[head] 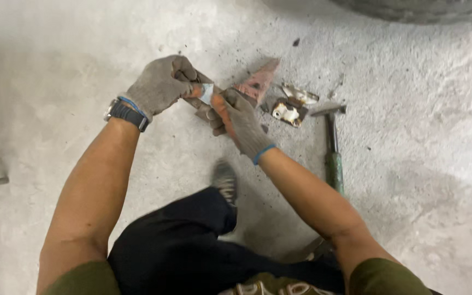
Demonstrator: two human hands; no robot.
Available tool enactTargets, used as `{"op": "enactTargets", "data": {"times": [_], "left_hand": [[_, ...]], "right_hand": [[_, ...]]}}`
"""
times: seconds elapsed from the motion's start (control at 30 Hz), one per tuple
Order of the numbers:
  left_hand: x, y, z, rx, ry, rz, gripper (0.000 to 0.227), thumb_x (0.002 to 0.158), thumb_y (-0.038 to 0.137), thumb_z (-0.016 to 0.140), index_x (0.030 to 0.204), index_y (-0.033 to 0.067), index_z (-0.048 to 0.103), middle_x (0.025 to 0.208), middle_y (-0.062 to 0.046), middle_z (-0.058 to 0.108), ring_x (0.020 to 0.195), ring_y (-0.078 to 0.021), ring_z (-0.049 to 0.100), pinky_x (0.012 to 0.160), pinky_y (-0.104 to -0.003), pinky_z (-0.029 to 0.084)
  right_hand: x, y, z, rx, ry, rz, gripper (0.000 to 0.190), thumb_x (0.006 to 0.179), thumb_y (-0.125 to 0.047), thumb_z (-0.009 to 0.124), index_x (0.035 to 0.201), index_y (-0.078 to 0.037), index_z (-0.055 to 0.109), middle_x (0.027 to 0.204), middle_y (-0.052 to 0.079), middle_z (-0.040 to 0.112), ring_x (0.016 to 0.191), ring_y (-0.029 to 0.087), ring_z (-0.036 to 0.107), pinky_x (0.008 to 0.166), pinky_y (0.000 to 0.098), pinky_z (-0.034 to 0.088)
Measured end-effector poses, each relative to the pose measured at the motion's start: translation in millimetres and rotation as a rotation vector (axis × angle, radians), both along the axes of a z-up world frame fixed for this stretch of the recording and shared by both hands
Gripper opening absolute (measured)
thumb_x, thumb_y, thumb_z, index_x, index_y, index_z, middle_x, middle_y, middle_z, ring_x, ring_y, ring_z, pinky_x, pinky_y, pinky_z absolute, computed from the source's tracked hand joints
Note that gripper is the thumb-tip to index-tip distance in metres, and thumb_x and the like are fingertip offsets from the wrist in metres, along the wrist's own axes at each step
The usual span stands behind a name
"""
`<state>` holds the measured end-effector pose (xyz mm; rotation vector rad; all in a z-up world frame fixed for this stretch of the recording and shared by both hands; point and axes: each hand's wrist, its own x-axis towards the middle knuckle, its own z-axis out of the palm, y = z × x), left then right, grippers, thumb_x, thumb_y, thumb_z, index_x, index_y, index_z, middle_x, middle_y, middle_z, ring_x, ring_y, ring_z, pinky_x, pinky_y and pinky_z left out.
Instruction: The person sits on the floor and uses a hammer to strike a metal part held against a metal anvil. They repeatedly adjust the part's position and strike it to shape or flatten it.
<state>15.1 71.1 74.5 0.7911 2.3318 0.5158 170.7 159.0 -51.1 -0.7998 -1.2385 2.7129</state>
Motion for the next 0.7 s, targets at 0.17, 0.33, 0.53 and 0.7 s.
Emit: {"op": "enactTargets", "data": {"times": [0.17, 0.33, 0.53, 0.7], "left_hand": [[-1.0, -0.3, 9.1, -0.087, 0.012, 0.102, 0.035, 0.079, 0.02, 0.086, 0.108, 0.0085, 0.07, 0.091, -0.001, 0.07, 0.075, -0.0141, 0.061, 0.064, -0.032, 0.053], [-16.5, 10.6, -10.2, 0.034, 0.627, -0.339, 0.067, 0.074, 0.042, 0.085, 0.126, 0.0048, 0.065, 0.112, -0.018, 0.068, 0.101, -0.0327, 0.062, 0.085, -0.049, 0.051], [-34.9, 19.4, -60.4, 0.163, 0.47, -0.43, 0.046, 0.109, 0.049, 0.052, 0.118, 0.0069, 0.067, 0.105, -0.013, 0.068, 0.094, -0.0256, 0.065, 0.081, -0.043, 0.055], [-42.1, 28.8, -65.5, 0.062, 0.418, -0.566, 0.052, 0.106, 0.056, 0.045, 0.095, 0.0092, 0.067, 0.074, -0.006, 0.063, 0.068, -0.0201, 0.061, 0.062, -0.04, 0.053]], "right_hand": [[-26.3, -17.2, -5.8, -0.024, 0.068, -0.075, 0.029, 0.099, -0.033, 0.064, 0.106, -0.005, 0.064, 0.075, 0.003, 0.066, 0.058, 0.012, 0.061, 0.047, 0.0286, 0.052], [-26.7, -42.7, -23.8, 0.248, 0.031, -0.264, 0.022, 0.101, -0.026, 0.06, 0.102, -0.005, 0.064, 0.072, 0.003, 0.064, 0.056, 0.01, 0.058, 0.045, 0.0259, 0.049], [-25.9, -67.3, -26.7, 0.327, 0.168, -0.515, 0.025, 0.108, -0.027, 0.06, 0.099, -0.004, 0.057, 0.073, 0.001, 0.055, 0.059, 0.009, 0.053, 0.05, 0.027, 0.046], [-27.5, -70.0, -10.8, 0.484, 0.106, -0.566, 0.03, 0.109, -0.028, 0.059, 0.091, -0.004, 0.056, 0.07, 0.003, 0.057, 0.058, 0.009, 0.051, 0.05, 0.0272, 0.042]]}}
